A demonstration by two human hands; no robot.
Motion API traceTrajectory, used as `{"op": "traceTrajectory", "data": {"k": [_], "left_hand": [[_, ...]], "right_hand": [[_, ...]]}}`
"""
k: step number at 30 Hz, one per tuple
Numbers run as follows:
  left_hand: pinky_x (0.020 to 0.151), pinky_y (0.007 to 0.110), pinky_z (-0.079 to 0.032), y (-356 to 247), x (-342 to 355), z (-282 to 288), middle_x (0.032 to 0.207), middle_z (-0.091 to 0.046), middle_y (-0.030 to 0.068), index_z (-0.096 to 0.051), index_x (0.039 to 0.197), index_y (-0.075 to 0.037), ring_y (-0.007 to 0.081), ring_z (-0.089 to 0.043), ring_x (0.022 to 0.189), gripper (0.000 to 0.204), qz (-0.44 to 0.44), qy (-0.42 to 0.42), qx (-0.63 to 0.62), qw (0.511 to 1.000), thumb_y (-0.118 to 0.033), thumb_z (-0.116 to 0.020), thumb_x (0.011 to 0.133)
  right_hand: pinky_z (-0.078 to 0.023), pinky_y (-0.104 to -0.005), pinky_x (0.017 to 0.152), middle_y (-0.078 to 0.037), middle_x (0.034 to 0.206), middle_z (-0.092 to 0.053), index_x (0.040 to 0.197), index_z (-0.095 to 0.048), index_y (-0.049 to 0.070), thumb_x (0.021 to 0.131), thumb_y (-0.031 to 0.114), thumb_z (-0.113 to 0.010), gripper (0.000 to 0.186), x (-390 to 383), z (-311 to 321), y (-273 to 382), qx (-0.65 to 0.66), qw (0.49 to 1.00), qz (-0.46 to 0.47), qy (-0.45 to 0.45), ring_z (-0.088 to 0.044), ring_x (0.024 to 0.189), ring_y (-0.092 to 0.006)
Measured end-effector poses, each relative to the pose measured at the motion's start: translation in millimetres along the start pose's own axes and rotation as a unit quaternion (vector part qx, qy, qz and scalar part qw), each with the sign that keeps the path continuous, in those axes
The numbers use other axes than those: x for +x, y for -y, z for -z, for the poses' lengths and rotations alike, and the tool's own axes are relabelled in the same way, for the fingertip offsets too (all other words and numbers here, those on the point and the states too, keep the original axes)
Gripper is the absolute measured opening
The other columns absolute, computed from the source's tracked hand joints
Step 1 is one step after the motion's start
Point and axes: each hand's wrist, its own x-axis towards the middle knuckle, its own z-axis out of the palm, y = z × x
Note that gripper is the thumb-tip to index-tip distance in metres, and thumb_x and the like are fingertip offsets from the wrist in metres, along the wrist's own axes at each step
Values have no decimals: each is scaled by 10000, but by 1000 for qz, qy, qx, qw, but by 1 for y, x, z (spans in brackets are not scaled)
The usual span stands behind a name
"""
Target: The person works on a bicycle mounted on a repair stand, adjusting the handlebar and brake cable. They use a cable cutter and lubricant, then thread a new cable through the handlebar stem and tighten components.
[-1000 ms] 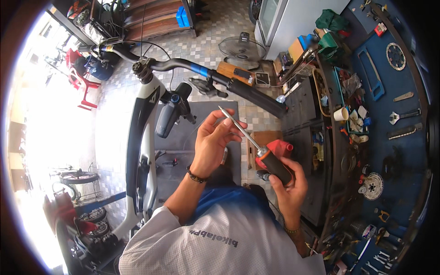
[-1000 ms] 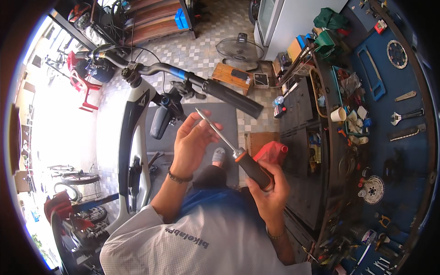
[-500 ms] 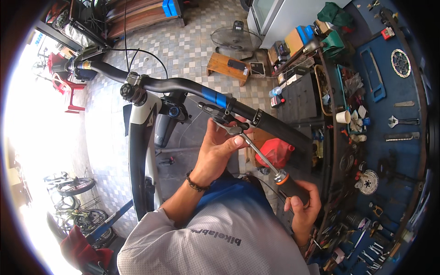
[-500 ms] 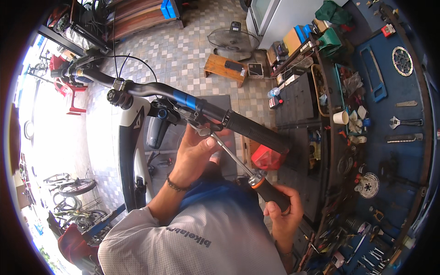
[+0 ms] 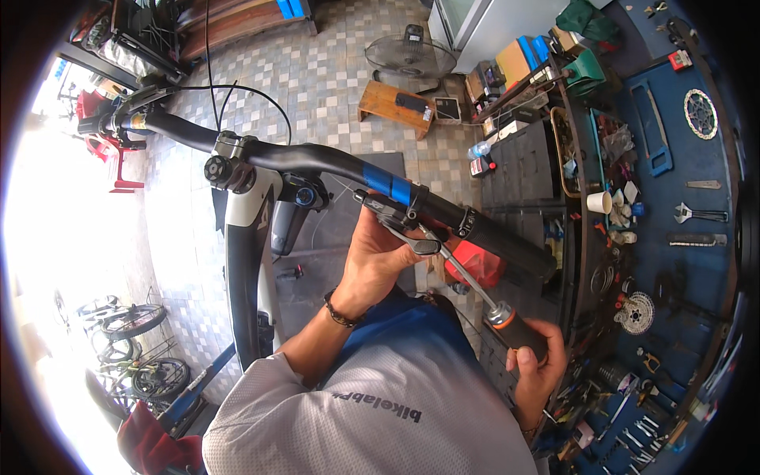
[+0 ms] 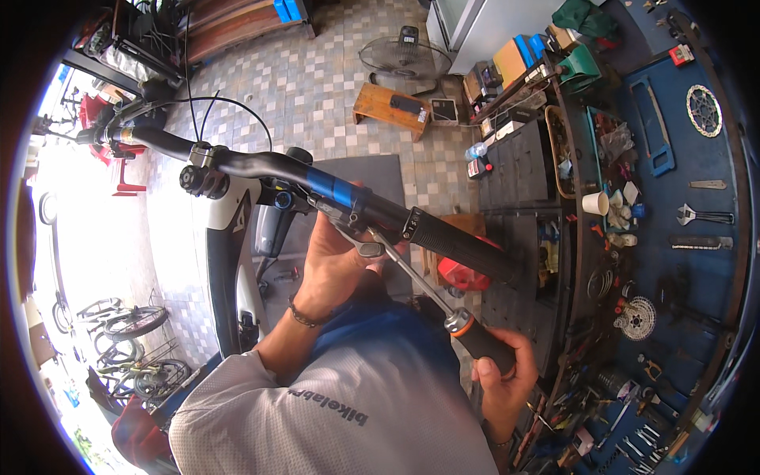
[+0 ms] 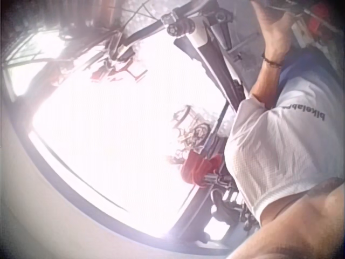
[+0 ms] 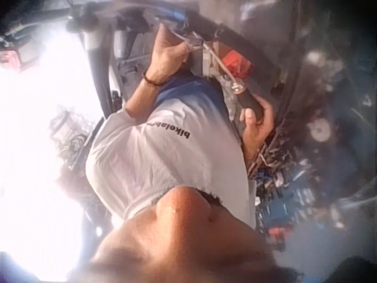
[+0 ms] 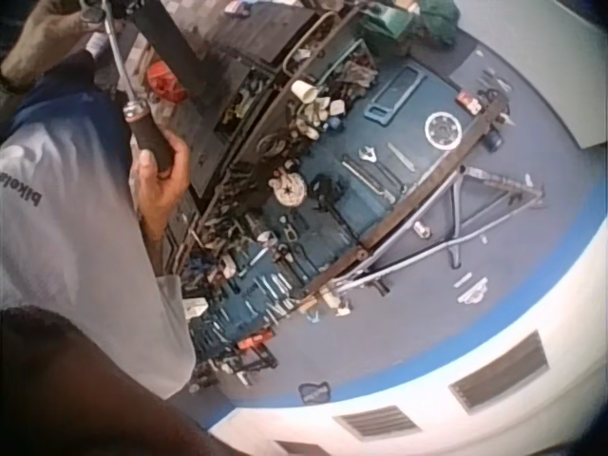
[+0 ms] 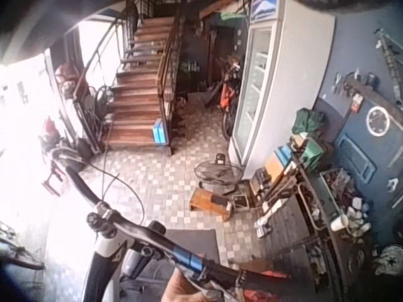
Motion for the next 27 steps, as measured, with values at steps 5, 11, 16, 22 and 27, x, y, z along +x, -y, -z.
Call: {"op": "traceTrajectory", "data": {"k": [5,11,16,22,27], "left_hand": [[977,468,-607,-3,2,-2,1323,-652,175,-376,1534,-109,332,-696,1185,839,-16,16,14,1000,19,-844,850],[989,474,-589,-9,4,-1,1307,-658,179,-384,1502,-108,310,-680,1218,800,16,27,14,999,64,-823,855],[1065,600,-558,-8,5,-2,1289,-668,178,-399,1494,-109,295,-690,1192,786,10,22,11,1000,39,-829,853],[968,413,-609,-6,5,2,1310,-655,182,-373,1508,-114,324,-672,1240,821,16,26,-29,999,74,-824,848],[1055,545,-560,-10,6,-2,1314,-651,195,-390,1493,-115,323,-665,1247,776,11,30,6,999,66,-806,863]], "right_hand": [[-490,-264,614,-109,968,-677,1225,-602,-64,913,193,-744,429,2,5,-1,-19,1000,17,5,-597,692,-103],[-434,-259,557,-64,797,-610,1188,-599,-63,940,362,-735,511,7,-1,0,-66,997,43,-16,-563,606,-110],[-436,-256,564,-66,794,-611,1198,-596,-63,941,344,-729,499,7,0,-2,-67,996,57,-17,-565,618,-109],[-500,-266,664,-132,1115,-680,1211,-621,-53,898,219,-766,439,4,9,1,-45,999,26,-3,-620,747,-117],[-520,-308,817,-137,1122,-676,1190,-642,-50,873,291,-789,488,2,11,-4,-92,994,56,-27,-655,918,-180]]}}
